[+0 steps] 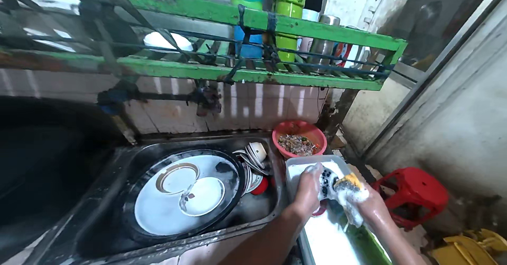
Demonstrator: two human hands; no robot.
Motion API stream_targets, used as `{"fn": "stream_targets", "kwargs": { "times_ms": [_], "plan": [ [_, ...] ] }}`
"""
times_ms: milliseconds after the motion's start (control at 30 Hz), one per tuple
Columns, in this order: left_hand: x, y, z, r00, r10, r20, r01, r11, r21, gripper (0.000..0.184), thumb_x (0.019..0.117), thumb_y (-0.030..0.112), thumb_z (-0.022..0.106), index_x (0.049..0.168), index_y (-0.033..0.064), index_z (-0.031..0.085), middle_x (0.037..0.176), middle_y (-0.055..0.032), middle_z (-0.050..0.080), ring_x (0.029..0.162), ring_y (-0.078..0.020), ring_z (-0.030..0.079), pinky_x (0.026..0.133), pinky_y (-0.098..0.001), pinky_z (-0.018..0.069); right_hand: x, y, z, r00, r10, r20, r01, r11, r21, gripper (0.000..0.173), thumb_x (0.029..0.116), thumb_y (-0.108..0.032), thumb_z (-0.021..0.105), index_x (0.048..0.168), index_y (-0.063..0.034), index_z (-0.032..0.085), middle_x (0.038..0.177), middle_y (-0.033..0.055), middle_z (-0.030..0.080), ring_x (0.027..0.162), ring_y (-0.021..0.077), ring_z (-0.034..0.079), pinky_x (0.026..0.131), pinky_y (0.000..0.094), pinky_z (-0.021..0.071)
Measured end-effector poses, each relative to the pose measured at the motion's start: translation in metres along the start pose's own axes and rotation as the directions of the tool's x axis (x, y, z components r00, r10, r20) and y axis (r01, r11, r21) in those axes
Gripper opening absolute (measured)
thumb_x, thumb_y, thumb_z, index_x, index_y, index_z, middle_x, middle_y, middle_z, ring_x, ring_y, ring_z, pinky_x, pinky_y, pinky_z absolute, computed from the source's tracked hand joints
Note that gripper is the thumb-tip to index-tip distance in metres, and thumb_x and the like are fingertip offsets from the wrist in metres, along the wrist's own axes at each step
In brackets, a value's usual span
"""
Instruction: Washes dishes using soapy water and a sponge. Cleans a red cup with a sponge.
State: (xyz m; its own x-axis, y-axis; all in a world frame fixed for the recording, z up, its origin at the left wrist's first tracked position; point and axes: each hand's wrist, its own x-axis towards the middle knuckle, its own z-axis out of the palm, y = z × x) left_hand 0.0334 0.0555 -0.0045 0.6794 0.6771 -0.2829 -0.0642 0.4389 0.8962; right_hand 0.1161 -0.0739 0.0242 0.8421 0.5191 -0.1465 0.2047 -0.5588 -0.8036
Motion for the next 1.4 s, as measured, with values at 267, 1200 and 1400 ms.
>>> {"fn": "stream_targets", "kwargs": {
  "times_ms": [267, 1200, 1400],
  "plan": [
    [0.008, -0.003, -0.013, 0.995, 0.000, 0.102, -0.014, 0.991, 0.136, 0.041, 0.1088, 0.037, 0.047, 0.123, 0.0008, 0.061, 0.116, -0.0184, 0.064, 0.104, -0.0275, 0.062, 0.089, -0.0484, 0.0521, -0.019, 0.005, 0.015, 0.861, -0.508, -0.006, 0.496, 0.843, -0.210, 0.030, 0.0868, -0.015, 0.076, 0.108, 0.0057, 0.073, 0.108, 0.0201, 0.072, 0.101, 0.0276, 0.070, 0.094, 0.0436, 0.0566],
    [-0.010, -0.004, -0.019, 0.856, -0.252, 0.451, -0.440, 0.099, 0.892, 0.036, 0.1039, 0.029, 0.055, 0.118, -0.0015, 0.068, 0.122, -0.0237, 0.067, 0.119, -0.0421, 0.062, 0.097, -0.0664, 0.0487, -0.050, 0.058, 0.045, 0.807, 0.022, 0.590, 0.422, 0.678, -0.602, 0.060, 0.0925, -0.019, 0.072, 0.145, 0.0019, 0.052, 0.145, 0.0297, 0.051, 0.135, 0.0471, 0.050, 0.111, 0.0589, 0.0420],
    [-0.009, -0.017, -0.004, 0.857, -0.400, 0.324, -0.343, 0.026, 0.939, 0.029, 0.1027, 0.012, 0.052, 0.119, -0.0084, 0.064, 0.128, -0.0278, 0.063, 0.121, -0.0448, 0.060, 0.095, -0.0676, 0.0485, -0.044, 0.076, 0.045, 0.811, -0.074, 0.581, 0.444, 0.725, -0.527, 0.058, 0.0903, -0.026, 0.073, 0.138, 0.0047, 0.058, 0.138, 0.0318, 0.057, 0.129, 0.0478, 0.055, 0.108, 0.0610, 0.0439]
  ]
}}
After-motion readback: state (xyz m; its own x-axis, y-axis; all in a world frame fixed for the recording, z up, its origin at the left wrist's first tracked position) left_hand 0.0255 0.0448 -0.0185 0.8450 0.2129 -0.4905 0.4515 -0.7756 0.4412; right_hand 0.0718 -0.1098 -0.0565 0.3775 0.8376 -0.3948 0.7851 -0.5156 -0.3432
